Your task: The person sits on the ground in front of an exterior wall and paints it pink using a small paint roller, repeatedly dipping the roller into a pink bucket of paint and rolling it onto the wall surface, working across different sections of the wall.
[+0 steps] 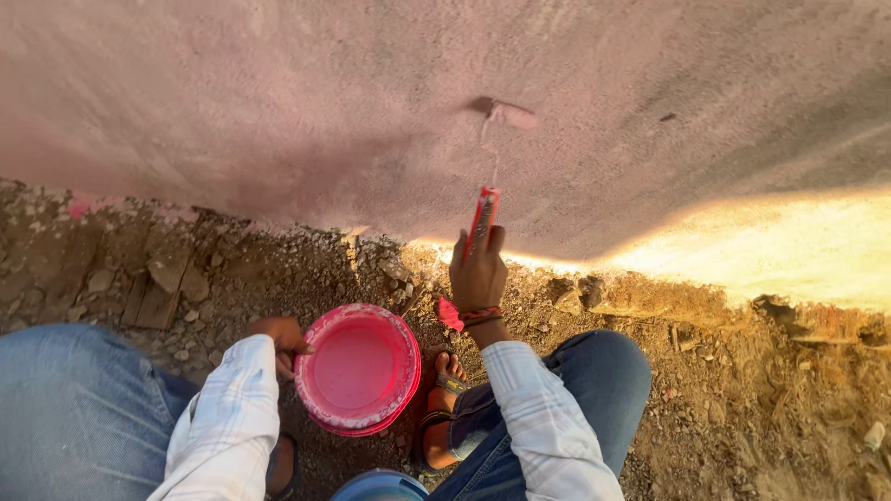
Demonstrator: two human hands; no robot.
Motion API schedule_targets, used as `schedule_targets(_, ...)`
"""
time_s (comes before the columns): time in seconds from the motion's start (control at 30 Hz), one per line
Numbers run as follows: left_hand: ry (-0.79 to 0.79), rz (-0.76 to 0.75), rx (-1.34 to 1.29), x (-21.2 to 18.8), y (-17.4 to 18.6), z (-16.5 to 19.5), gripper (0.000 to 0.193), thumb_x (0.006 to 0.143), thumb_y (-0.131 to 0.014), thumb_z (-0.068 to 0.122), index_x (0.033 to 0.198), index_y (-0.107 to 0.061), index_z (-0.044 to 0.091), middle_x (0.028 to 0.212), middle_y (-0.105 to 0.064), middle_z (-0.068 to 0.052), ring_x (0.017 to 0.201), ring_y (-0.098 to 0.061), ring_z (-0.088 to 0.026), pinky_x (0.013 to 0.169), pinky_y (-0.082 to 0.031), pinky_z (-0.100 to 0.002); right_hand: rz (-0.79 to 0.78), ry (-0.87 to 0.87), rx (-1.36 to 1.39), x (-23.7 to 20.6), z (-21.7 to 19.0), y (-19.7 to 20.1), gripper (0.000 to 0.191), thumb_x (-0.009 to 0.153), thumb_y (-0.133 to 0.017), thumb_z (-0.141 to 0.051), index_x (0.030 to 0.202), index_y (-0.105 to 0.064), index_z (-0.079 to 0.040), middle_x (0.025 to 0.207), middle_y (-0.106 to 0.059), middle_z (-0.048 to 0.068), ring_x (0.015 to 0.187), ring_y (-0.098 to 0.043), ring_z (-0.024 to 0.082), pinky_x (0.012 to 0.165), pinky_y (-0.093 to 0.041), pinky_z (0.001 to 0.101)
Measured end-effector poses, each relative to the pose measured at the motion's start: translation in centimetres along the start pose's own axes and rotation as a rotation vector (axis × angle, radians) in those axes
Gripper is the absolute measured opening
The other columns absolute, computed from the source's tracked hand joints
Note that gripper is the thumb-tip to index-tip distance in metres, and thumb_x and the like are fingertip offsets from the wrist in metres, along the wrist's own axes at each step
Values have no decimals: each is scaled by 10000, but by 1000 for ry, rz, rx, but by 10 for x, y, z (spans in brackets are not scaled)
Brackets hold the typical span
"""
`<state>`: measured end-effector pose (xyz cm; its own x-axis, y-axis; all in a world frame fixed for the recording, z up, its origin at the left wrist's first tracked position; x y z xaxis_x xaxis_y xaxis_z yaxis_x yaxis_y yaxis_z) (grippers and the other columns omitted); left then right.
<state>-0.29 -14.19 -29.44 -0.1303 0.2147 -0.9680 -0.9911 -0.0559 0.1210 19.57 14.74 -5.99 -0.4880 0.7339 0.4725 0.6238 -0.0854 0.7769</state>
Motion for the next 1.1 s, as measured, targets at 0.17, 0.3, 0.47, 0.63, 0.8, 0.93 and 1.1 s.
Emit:
schedule_targets(0.17, -38, 20, -20, -2, 4, 0, 375, 975, -703, 242, 1125, -754, -98, 1024, -790, -299, 830, -797, -334, 689, -646, -420, -156, -38, 22, -23, 7, -42, 548, 1020, -539, -164, 1463, -328, 80, 1168, -495, 223, 457, -589, 234, 315, -520, 324)
schedule_targets(0.3, -50, -9, -53, -2, 3, 1, 369, 967, -720, 241, 1131, -757, -88, 1036, -791, -286, 842, -799, -337, 713, -646, -422, -178, -4, -10, -21, 18, -50, 563, 1004, -565, -86, 1489, -314, 52, 1156, -477, 211, 483, -592, 218, 357, -501, 312)
schedule_targets(0.47, -62, -28, -26, -2, 3, 2, 385, 972, -705, 235, 1136, -736, -112, 1048, -784, -299, 864, -800, -355, 725, -662, -429, 108, 155, -52, 33, 0, 8, 617, 956, -613, -4, 1509, -342, -6, 1202, -494, 205, 561, -634, 217, 394, -543, 284)
schedule_targets(0.63, -65, -11, -25, -4, 5, 1, 367, 967, -716, 209, 1141, -733, -113, 1041, -782, -307, 872, -810, -357, 727, -649, -418, 156, 179, -68, 78, -42, 80, 678, 970, -634, -17, 1570, -319, -24, 1187, -514, 214, 556, -649, 218, 429, -572, 297)
schedule_targets(0.8, -54, -28, -34, -7, 3, 1, 361, 956, -728, 200, 1122, -749, -120, 1049, -788, -316, 872, -814, -352, 710, -648, -406, 150, 180, -84, 83, -67, 101, 781, 923, -623, 21, 1613, -267, -59, 1155, -537, 224, 588, -660, 259, 451, -563, 335)
schedule_targets(0.93, -44, -15, -35, -10, 5, 2, 356, 962, -716, 211, 1111, -744, -111, 1066, -777, -315, 870, -799, -348, 703, -645, -405, 54, 144, -126, 63, -65, 83, 806, 928, -599, 56, 1630, -220, -55, 1106, -533, 239, 563, -659, 258, 418, -551, 348)
schedule_targets(1.1, -42, -24, -28, -11, 3, 2, 376, 960, -717, 214, 1134, -748, -118, 1066, -779, -317, 862, -805, -350, 704, -648, -406, 59, 85, -76, 54, -65, 87, 813, 910, -602, 35, 1618, -215, -57, 1112, -539, 238, 556, -653, 298, 431, -550, 369)
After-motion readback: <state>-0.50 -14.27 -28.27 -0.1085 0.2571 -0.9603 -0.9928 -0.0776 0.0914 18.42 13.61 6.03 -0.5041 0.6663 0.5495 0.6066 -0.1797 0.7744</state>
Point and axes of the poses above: each hand's wrist, its own x-axis towards the middle knuckle, its own y-axis out of the back of the hand, z = x × y, the point moved 7 cm from there along x, towards the middle knuckle
